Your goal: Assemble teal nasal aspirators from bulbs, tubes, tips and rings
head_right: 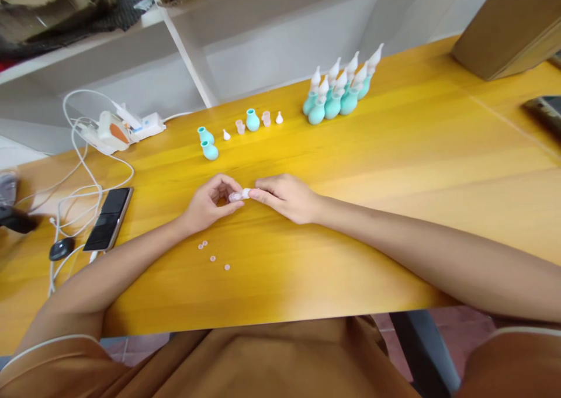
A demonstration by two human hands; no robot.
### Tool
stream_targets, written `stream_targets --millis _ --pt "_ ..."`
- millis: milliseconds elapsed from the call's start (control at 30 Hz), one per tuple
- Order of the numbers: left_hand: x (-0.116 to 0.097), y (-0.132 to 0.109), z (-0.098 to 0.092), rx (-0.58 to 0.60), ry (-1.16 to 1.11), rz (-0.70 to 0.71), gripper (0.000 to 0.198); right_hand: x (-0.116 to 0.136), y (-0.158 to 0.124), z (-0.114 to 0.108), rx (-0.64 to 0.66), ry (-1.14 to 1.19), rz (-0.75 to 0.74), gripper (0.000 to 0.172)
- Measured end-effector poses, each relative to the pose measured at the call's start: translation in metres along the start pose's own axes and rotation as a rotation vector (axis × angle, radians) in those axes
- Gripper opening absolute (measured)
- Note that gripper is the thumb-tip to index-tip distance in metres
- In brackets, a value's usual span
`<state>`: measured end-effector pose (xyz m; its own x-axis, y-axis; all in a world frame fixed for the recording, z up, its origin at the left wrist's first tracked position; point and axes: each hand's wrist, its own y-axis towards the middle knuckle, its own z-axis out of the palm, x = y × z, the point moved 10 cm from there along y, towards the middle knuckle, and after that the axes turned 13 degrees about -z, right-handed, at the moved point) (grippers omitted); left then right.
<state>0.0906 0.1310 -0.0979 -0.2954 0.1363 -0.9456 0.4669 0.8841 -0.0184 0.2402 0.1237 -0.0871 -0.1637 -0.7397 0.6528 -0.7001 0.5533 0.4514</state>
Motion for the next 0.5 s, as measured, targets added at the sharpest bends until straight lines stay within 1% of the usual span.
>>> stream_targets --millis 167,267,300,333,367,433,467,500 --pt "-0.013 -0.006 0.003 0.001 0.15 0.112 0.034 0.001 0.002 0.007 0.003 0.158 -0.033 0.067" --pt "-0.017 -0.006 0.001 0.026 0.113 0.197 0.051 -0.006 0.001 0.005 -0.037 0.192 0.025 0.071" --pt "-0.019 -0.006 -0.004 -0.003 0.099 0.239 0.053 -0.009 0.0 0.002 -0.063 0.196 0.057 0.072" --pt "-0.022 -0.007 -0.015 -0.078 0.099 0.284 0.049 -0.012 -0.001 0.0 -0.09 0.203 0.088 0.073" --pt "-0.024 -0.007 -0.029 -0.198 0.118 0.323 0.039 -0.014 -0.002 -0.002 -0.115 0.212 0.113 0.073" --pt "-0.025 -0.012 -0.063 -0.5 0.21 0.347 0.011 -0.018 -0.004 -0.006 -0.157 0.23 0.151 0.074" --pt "-0.024 -0.013 -0.077 -0.627 0.275 0.324 0.006 -0.019 -0.005 -0.007 -0.174 0.239 0.164 0.075" --pt "-0.022 -0.012 -0.087 -0.708 0.344 0.278 0.014 -0.02 -0.006 -0.007 -0.185 0.247 0.176 0.075"
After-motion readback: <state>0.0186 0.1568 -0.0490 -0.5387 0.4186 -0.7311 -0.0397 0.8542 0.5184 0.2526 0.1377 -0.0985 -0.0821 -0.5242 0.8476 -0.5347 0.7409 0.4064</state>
